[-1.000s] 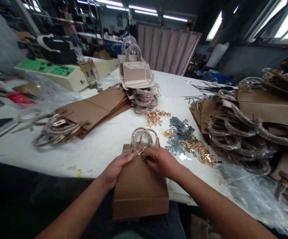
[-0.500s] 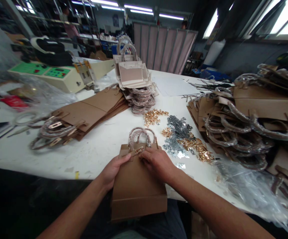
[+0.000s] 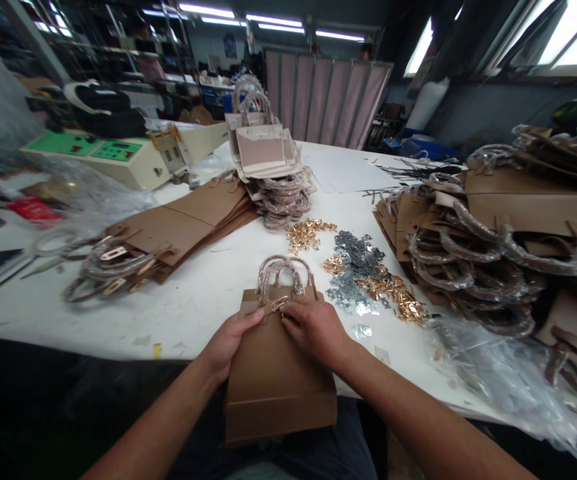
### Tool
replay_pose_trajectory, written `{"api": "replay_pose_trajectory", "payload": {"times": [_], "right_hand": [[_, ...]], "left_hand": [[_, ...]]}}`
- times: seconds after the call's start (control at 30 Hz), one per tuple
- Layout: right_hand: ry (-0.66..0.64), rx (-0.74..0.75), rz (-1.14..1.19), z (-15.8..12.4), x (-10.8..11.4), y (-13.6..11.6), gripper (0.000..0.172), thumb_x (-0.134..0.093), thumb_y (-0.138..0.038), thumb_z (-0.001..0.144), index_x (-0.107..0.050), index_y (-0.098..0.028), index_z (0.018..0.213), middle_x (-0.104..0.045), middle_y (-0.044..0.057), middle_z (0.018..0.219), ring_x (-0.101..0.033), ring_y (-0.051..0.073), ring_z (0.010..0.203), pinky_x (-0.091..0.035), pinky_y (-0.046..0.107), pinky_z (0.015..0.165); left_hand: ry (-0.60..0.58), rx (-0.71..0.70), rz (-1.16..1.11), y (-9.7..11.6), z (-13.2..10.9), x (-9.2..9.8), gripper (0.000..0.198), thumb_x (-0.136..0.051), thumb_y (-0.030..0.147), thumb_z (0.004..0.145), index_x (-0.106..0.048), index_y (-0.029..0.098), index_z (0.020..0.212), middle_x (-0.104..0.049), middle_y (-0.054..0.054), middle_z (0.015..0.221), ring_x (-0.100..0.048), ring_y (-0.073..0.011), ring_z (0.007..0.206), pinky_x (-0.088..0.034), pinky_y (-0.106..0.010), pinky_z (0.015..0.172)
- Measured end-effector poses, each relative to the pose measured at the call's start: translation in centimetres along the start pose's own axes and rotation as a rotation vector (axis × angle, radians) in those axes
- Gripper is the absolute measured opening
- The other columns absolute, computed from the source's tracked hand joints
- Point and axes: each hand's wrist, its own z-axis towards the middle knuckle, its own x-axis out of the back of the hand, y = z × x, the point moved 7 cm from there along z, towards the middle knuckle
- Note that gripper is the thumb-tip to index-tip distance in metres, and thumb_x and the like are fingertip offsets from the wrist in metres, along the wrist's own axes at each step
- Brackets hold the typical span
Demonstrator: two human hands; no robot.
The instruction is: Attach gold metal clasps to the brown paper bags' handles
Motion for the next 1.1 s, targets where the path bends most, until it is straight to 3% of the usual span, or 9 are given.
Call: {"api": "replay_pose_trajectory", "payload": {"times": [0.3,0.5,0.6,0.97,1.1], "right_hand": [[-0.039,-0.159,0.119,0.5,0.0,0.6,0.022,-0.069,-0.017,0.085,-0.073,-0.026,0.104,-0.073,0.002,0.097,-0.067,0.018,0.086,-0.049,0.028,0.077],[-0.184,-0.11,0.008,2.1,0.2,0.2,0.009,-0.067,-0.013,0.078,-0.066,-0.021,0.082,-0.067,0.0,0.083,-0.06,0.016,0.077,-0.041,0.025,0.069],[-0.208,-0.067,0.011,2.4,0.1,-0.2,0.011,-0.066,-0.012,0.076,-0.06,-0.021,0.075,-0.062,-0.001,0.077,-0.056,0.015,0.076,-0.038,0.025,0.068],[-0.194,-0.035,0.033,2.1,-0.6,-0.2,0.012,-0.067,-0.01,0.078,-0.061,-0.02,0.075,-0.06,-0.001,0.077,-0.058,0.016,0.078,-0.039,0.025,0.071],[-0.147,-0.058,0.085,1.8,-0.6,0.1,0.012,-0.066,-0.011,0.083,-0.072,-0.022,0.087,-0.066,0.001,0.085,-0.061,0.017,0.083,-0.044,0.026,0.074]], "left_hand": [[0.023,0.008,0.014,-0.2,0.1,0.4,0.041,-0.074,0.032,0.087,-0.071,0.008,0.12,-0.079,-0.02,0.107,-0.078,-0.031,0.087,-0.062,-0.041,0.08],[0.012,0.01,0.04,-0.2,-0.1,0.3,0.042,-0.073,0.033,0.088,-0.07,0.011,0.123,-0.079,-0.018,0.107,-0.078,-0.0306,0.087,-0.062,-0.04,0.079],[0.007,0.005,0.046,-0.3,-0.1,0.4,0.04,-0.074,0.035,0.087,-0.072,0.011,0.119,-0.08,-0.018,0.106,-0.078,-0.0295,0.086,-0.062,-0.039,0.08],[0.005,0.007,0.037,-0.5,0.1,0.7,0.041,-0.075,0.037,0.086,-0.072,0.012,0.119,-0.079,-0.018,0.105,-0.077,-0.0294,0.085,-0.062,-0.04,0.081],[0.014,0.01,0.034,-0.4,0.0,0.7,0.042,-0.074,0.036,0.087,-0.072,0.011,0.12,-0.079,-0.018,0.106,-0.077,-0.0288,0.084,-0.062,-0.039,0.08]]}}
